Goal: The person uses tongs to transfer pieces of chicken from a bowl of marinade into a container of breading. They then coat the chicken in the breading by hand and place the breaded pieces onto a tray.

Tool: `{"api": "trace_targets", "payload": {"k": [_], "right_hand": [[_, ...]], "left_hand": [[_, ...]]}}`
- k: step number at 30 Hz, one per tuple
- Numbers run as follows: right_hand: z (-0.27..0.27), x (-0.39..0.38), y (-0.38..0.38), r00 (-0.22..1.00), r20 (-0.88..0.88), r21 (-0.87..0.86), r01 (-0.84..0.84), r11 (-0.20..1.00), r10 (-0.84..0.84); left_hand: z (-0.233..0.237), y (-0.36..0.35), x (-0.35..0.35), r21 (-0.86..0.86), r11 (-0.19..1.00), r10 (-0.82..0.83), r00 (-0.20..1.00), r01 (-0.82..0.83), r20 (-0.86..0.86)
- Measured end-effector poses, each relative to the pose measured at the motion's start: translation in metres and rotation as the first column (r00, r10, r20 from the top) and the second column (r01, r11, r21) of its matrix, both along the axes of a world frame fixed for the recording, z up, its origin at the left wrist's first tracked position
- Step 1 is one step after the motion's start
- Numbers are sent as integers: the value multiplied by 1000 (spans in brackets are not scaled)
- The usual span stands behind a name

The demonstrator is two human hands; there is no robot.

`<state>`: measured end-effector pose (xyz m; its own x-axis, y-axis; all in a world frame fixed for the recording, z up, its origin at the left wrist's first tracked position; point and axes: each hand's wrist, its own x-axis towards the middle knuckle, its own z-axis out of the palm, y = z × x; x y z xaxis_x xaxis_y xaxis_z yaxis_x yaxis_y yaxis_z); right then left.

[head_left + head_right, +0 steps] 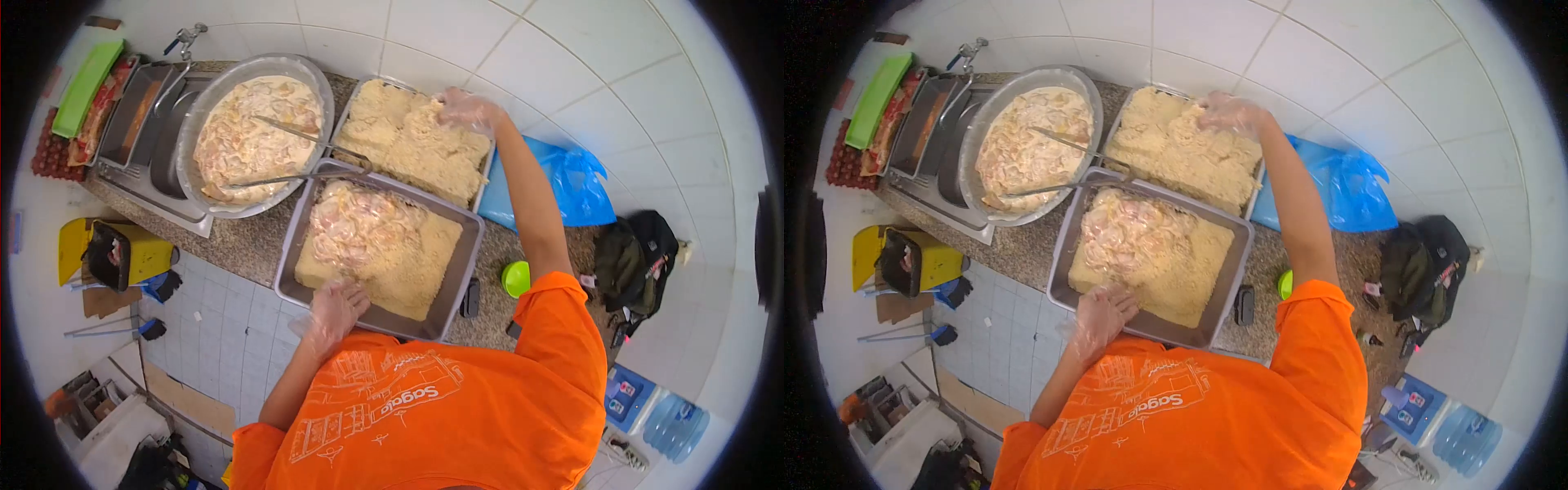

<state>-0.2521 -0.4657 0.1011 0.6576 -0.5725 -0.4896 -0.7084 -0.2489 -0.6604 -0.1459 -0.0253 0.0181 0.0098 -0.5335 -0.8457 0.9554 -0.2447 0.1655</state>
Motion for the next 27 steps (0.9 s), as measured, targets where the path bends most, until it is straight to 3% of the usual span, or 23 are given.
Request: {"api": "trace_targets", "payload": {"k": [5, 7, 8, 10, 11, 13, 14, 16, 17, 19, 20, 22, 23, 27], "right_hand": [[-53, 96, -47, 979, 158, 98, -142, 985, 126], [-90, 129, -72, 896, 205, 21, -407, 913, 394], [-85, 142, -71, 888, 212, 21, -421, 907, 407], [-65, 166, -64, 945, -152, 120, -274, 954, 290], [-77, 174, -72, 941, -151, 123, -285, 951, 302], [-109, 183, -98, 907, -191, -54, -391, 919, 375], [-95, 189, -92, 903, -195, -52, -398, 916, 382], [-47, 194, -60, 731, -584, -240, -570, 785, 352], [-46, 191, -44, 727, -589, -234, -571, 787, 353], [-45, 184, -20, 888, -390, -341, -385, 858, 244], [-51, 181, -9, 886, -397, -337, -383, 860, 240], [-85, 173, 8, 787, -501, -594, -615, 518, 360], [-136, 173, 2, 897, -368, -697, -442, 565, 247], [-132, 168, 2, 898, -383, -648, -429, 629, 218]], "left_hand": [[6, 0, 0, 28, 997, 68, 998, -68, -16], [5, 2, 1, 26, 995, 92, 996, -92, -17], [4, 3, 2, 22, 995, 103, 994, -102, -35], [3, 4, 4, 20, 992, 128, 990, -128, -52], [3, 5, 4, 25, 988, 153, 985, -152, -75], [1, 9, 5, 32, 983, 183, 978, -180, -102], [-2, 10, 6, 19, 984, 177, 979, -176, -106], [-3, 13, 6, 11, 985, 172, 978, -172, -119], [-2, 13, 7, 4, 987, 160, 978, -161, -130], [-2, 11, 9, -5, 989, 145, 978, -147, -147], [-2, 11, 9, -6, 991, 134, 980, -136, -146], [-3, 10, 10, -3, 993, 119, 982, -121, -149], [-3, 9, 11, -10, 995, 95, 986, -97, -134], [-11, 18, 11, -101, 981, 146, 974, -165, -173]]}}
